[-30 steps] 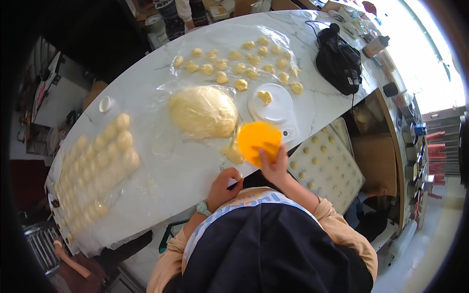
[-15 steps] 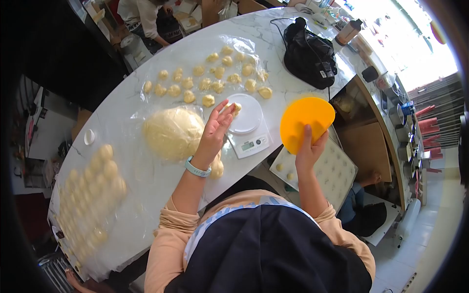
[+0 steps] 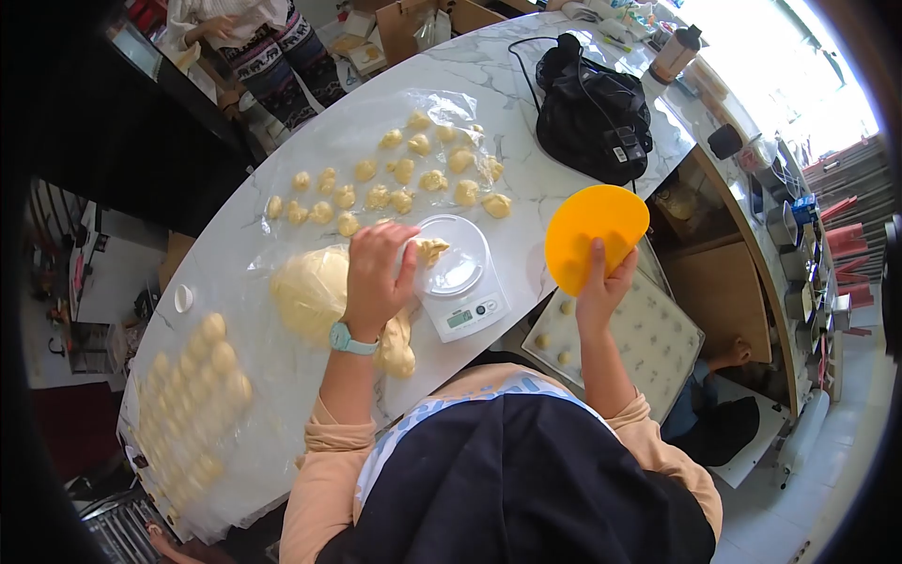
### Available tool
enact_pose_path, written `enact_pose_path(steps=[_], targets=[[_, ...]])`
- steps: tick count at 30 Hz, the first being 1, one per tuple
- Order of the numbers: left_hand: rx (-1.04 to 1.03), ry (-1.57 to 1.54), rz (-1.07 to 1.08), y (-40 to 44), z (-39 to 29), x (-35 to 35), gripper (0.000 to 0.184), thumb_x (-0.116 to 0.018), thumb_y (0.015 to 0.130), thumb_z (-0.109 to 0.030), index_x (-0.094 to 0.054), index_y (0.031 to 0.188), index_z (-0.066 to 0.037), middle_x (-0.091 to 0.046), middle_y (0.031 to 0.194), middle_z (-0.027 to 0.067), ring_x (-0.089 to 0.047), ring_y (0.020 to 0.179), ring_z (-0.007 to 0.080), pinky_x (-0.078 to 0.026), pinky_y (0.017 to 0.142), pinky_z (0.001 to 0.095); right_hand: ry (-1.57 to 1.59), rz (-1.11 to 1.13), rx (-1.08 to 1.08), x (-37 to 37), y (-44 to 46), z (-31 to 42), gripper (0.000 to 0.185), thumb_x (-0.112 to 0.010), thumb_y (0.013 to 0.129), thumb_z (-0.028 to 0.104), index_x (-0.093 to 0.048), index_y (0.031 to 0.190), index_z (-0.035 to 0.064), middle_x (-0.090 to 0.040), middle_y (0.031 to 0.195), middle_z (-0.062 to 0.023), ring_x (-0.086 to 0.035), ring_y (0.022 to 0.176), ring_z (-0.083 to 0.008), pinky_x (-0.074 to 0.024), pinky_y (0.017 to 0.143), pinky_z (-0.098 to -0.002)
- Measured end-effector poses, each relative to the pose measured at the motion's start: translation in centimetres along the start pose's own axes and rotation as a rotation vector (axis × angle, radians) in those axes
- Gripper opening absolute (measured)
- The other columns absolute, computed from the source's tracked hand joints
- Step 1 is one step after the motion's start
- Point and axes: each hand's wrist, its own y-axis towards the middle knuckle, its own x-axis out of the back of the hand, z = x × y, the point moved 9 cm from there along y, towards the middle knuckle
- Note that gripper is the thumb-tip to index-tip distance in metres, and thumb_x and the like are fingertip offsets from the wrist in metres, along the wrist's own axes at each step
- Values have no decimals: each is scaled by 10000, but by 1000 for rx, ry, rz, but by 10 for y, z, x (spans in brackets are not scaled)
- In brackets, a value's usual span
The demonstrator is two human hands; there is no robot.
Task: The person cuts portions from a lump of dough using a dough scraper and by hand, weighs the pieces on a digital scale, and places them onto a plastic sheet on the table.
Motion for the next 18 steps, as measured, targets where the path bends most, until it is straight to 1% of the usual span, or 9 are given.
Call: enact_pose_path(steps=[2, 3, 6, 7, 10, 13, 16, 18], targets=[[102, -7, -55, -9, 8, 6, 177, -594, 829, -22, -601, 1001, -62, -628, 912, 86, -583, 878, 269, -422, 814, 378, -12, -4, -7, 4, 8, -6, 232, -583, 930, 158, -472, 1109, 61, -558, 1018, -23, -543, 918, -83, -448, 789, -228], [161, -10, -75, -15, 12, 8, 130, -605, 832, -19, -619, 959, -45, -631, 870, 87, -580, 803, 253, -432, 769, 352, -13, -6, -21, 6, 13, -8, 231, -581, 931, 158, -472, 1110, 61, -559, 1019, -24, -545, 918, -83, -450, 789, -228], [379, 5, -36, -47, 30, 1, 115, -617, 828, -13, -626, 939, -40, -628, 824, 80, -581, 765, 233, -447, 732, 336, -35, -10, -44, 17, 26, -22, 231, -577, 932, 155, -471, 1113, 58, -561, 1027, -28, -550, 920, -89, -454, 797, -234], [448, -21, -68, -56, 34, 0, 100, -640, 821, -22, -633, 920, -37, -627, 799, 81, -584, 750, 220, -461, 698, 325, -46, -7, -51, 19, 29, -27, 232, -577, 932, 154, -471, 1115, 57, -562, 1029, -30, -552, 922, -91, -456, 801, -237], [494, -17, -16, -65, 38, -5, 130, -676, 806, -45, -634, 929, -40, -632, 800, 80, -593, 764, 218, -472, 689, 321, -12, -8, -88, 15, 34, -38, 236, -578, 930, 151, -472, 1118, 54, -565, 1027, -32, -555, 924, -96, -456, 807, -241], [526, -53, 52, -52, 40, -15, 130, -693, 808, -108, -642, 903, -37, -649, 863, 73, -604, 844, 241, -475, 747, 335, 14, 40, -100, 5, 37, -46, 236, -579, 928, 145, -477, 1118, 50, -567, 1021, -32, -554, 924, -95, -451, 806, -238], [396, 5, 82, -19, 30, -35, 155, -696, 808, -166, -650, 898, -49, -655, 942, 68, -598, 945, 257, -441, 864, 378, 44, 70, -115, -8, 40, -46, 246, -586, 923, 133, -472, 1117, 33, -568, 1019, -42, -556, 921, -105, -449, 801, -235], [260, 181, 138, 0, 13, -54, 164, -692, 807, -184, -655, 911, -62, -653, 978, 66, -590, 988, 263, -398, 924, 404, 42, 93, -102, -14, 40, -43, 247, -586, 923, 133, -471, 1116, 31, -569, 1020, -44, -557, 922, -105, -450, 801, -234]])
